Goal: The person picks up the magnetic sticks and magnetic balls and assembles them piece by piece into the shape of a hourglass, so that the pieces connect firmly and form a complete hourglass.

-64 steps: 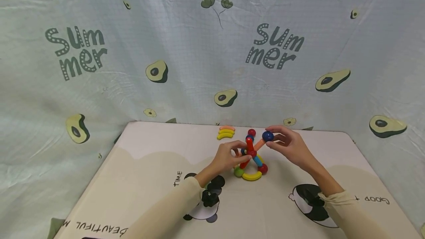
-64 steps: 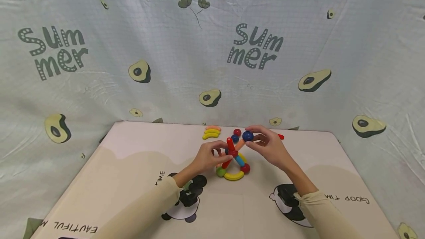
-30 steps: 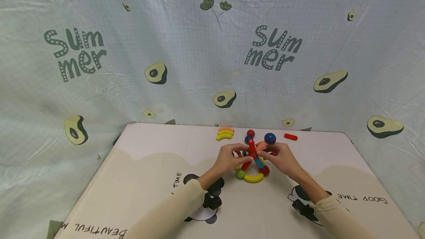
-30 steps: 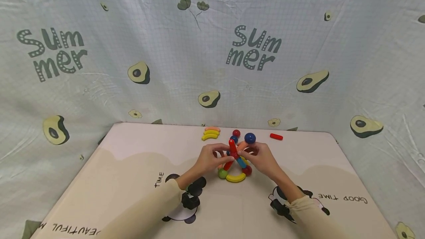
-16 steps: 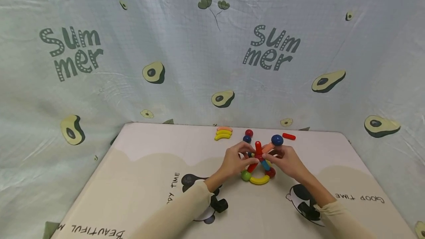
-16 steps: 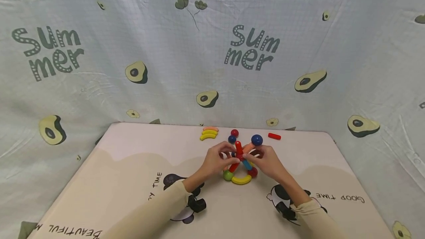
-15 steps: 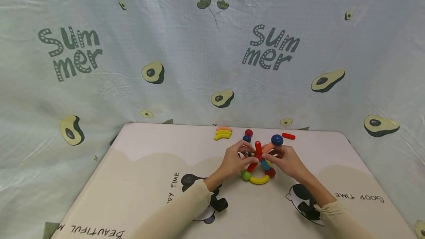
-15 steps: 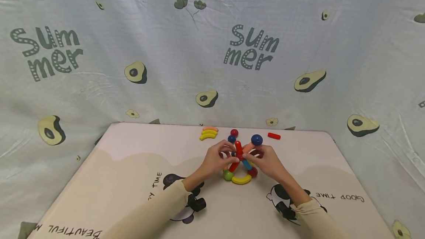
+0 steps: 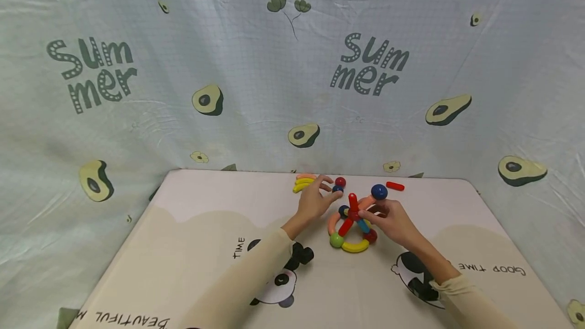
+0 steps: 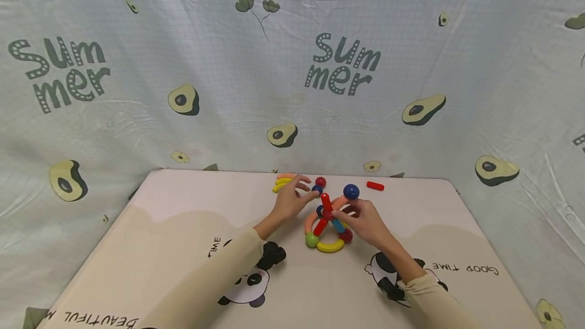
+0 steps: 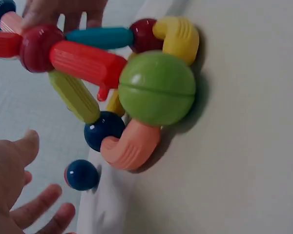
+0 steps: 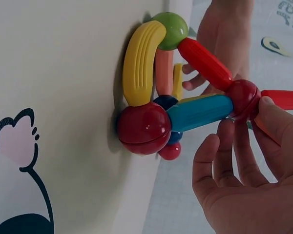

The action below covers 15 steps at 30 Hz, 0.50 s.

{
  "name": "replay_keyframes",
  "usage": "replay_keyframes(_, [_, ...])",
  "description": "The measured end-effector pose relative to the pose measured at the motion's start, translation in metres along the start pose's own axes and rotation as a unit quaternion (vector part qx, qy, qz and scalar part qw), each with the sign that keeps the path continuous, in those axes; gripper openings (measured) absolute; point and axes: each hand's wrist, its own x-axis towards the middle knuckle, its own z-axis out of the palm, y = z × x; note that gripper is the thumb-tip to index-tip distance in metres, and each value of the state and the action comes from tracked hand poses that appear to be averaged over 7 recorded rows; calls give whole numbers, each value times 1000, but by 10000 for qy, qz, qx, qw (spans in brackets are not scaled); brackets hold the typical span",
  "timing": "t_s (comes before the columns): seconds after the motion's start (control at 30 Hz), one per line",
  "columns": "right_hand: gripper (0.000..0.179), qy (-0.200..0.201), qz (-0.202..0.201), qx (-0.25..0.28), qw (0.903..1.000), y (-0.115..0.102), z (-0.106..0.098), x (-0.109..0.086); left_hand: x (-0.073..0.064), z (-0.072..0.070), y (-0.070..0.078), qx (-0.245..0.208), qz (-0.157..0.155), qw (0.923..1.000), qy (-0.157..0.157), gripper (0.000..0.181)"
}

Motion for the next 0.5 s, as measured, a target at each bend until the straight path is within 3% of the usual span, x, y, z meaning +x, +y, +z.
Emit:
replay_keyframes(0.1, [26, 11, 21, -38, 10000, 1, 0, 0, 8, 5, -1, 469, -255, 9986, -59, 42])
replay_keyframes(0.27, [26, -20, 25, -71, 10000, -1, -1, 3, 16, 14, -1, 1027, -428, 9937, -125, 44])
replay_keyframes(0.5, [28, -14, 169, -20, 9999, 1, -1, 1, 24, 27, -7, 1253, -495, 9908, -111, 43])
